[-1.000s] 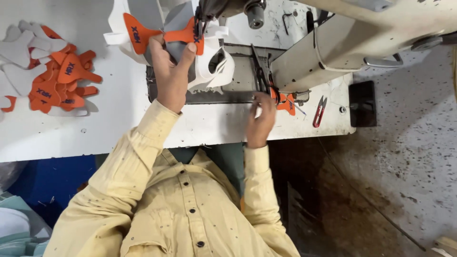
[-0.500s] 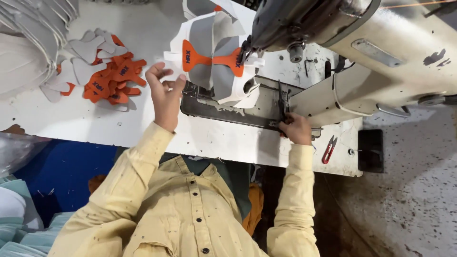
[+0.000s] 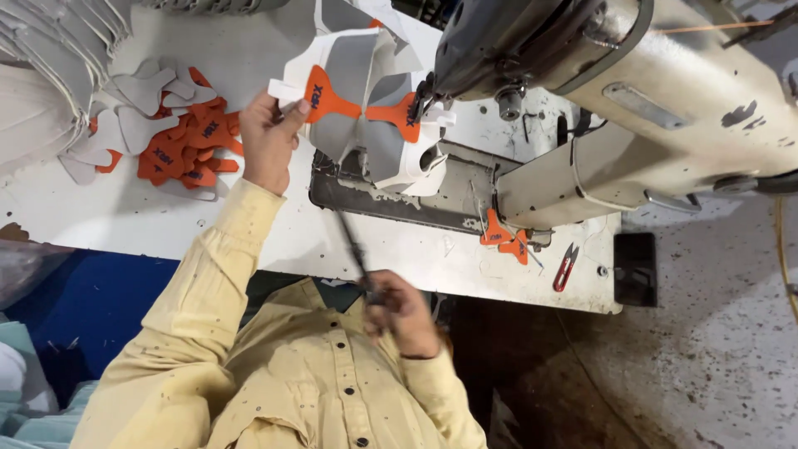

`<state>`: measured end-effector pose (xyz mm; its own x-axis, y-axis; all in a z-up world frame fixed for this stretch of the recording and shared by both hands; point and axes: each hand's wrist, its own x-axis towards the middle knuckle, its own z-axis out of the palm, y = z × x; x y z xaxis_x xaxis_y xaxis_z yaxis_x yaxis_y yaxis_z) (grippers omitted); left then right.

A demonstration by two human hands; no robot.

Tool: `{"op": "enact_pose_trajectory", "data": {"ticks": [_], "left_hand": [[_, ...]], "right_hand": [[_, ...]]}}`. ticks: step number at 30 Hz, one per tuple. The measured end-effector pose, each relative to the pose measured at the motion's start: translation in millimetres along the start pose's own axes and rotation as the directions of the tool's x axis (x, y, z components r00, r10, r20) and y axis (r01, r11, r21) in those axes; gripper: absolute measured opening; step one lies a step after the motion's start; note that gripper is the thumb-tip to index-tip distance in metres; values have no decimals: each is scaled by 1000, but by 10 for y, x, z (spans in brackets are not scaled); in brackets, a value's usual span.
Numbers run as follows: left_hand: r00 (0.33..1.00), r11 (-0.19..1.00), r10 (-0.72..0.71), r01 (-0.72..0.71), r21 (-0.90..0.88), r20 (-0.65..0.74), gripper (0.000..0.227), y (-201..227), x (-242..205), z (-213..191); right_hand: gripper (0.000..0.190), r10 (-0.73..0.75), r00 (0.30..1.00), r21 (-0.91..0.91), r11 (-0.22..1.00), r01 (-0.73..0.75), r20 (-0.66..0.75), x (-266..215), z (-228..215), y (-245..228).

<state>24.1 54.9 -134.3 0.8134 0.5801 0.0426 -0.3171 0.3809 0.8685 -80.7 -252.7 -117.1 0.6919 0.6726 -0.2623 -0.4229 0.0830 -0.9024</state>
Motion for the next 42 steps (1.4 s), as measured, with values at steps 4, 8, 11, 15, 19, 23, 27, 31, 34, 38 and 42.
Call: {"op": "enact_pose_trajectory", "data": {"ticks": [4,8,11,15,19,23,27,31,34,38,42], "left_hand": [[1000,1000,3,-3,-4,-4,19,82,-11,24],[999,999,30,-30,19,-35,17,-51,-64,15],[996,1000,26,-27,-10,-85,16,-161,-154,40],[991,999,30,-33,-15,-134,15,-59,-286,141],[976,985,169,-162,57,-135,13,-19,-266,-5],[933,928,359,-356,112,-2,13,325,-224,-9],[831,866,501,-484,-128,242,75,1167,-186,531],[963,971,191,-213,105,191,66,152,84,240],[946,973,-190,146,177,264,70,8,-46,430],[868,933,-358,347,95,343,63,-104,-26,719],[862,957,-266,290,11,432,46,-10,-17,905]], "right_hand": [[38,-92,995,-49,995,91,-27,274,245,109],[41,-183,967,-180,972,151,-175,664,271,14],[40,-243,944,-192,960,201,-225,995,391,-171],[39,-314,915,-79,949,304,-252,1143,477,-233],[40,-265,929,-160,960,230,-259,912,311,-48],[42,-352,894,-323,911,258,-278,522,15,359],[39,-421,752,-308,903,298,-507,379,-290,400],[28,-500,653,-610,789,73,-568,523,-845,127],[36,-467,667,-743,639,-200,-581,590,-1237,-56],[47,-732,657,-981,182,-69,-183,694,-1022,-467],[48,-852,518,-954,86,289,80,866,-162,-1041]]}}
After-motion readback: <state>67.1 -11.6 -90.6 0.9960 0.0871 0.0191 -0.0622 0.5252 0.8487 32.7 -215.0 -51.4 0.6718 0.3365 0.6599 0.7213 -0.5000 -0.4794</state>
